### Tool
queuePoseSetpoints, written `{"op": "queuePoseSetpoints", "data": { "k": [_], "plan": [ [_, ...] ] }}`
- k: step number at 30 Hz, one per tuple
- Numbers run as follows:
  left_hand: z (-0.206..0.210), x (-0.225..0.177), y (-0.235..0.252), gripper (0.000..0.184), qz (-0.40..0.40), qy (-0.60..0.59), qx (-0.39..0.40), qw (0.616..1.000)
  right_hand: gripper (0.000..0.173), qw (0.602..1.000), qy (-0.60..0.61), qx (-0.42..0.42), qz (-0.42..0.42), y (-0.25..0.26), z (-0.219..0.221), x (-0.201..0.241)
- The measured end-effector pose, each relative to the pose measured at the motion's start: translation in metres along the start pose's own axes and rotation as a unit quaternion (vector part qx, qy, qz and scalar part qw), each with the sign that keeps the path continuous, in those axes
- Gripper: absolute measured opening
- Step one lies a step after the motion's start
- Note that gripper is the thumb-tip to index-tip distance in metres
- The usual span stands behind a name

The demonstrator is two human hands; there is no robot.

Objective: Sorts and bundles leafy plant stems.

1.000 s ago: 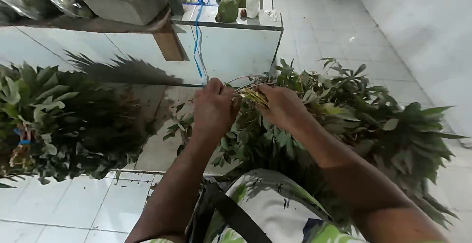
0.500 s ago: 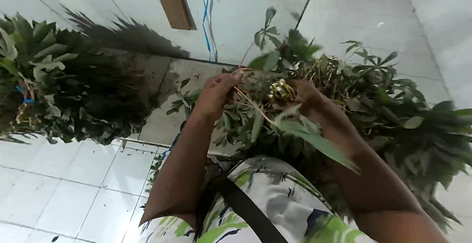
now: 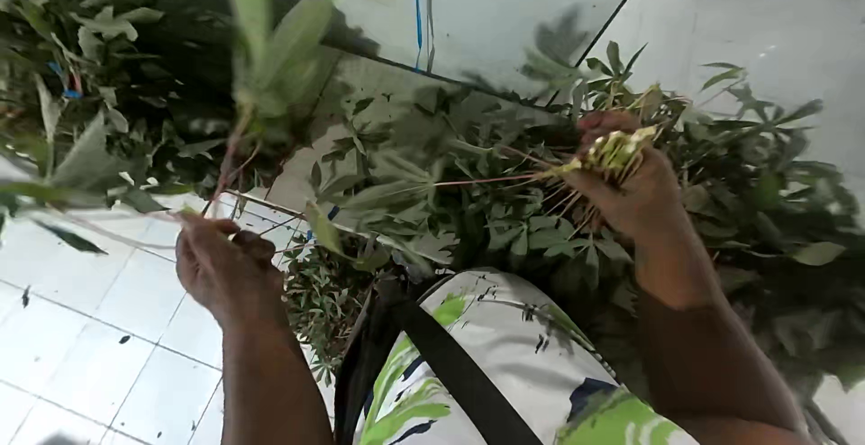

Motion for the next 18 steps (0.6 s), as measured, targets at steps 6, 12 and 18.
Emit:
{"op": "queuePoseSetpoints", "data": {
  "k": [6, 12, 18],
  "plan": [
    [-0.123, 0.061, -0.022, 0.045, -0.133, 0.193, -0.208, 0.95, 0.045, 0.995, -0.03, -0.092, 0.016, 0.0, -0.016, -0.007],
    [-0.149, 0.116, -0.049, 0.086, -0.269, 0.643, 0.069, 0.714, 0.052, 0.971, -0.179, -0.139, 0.074, -0.002, -0.029, -0.011],
    [0.062, 0.036, -0.032, 0.091, 0.148, 0.446, 0.264, 0.843, 0.051, 0.992, -0.064, -0.107, 0.005, 0.008, -0.017, -0.009]
  ]
}}
Point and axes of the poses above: each hand's wrist, its own y-axis towards the middle knuckle, its own z-axis out of the palm, x = y × z, the point moved 5 cm from there along y, towards the middle knuckle, and after that the axes turned 8 degrees about x, right-handed, at the moved point
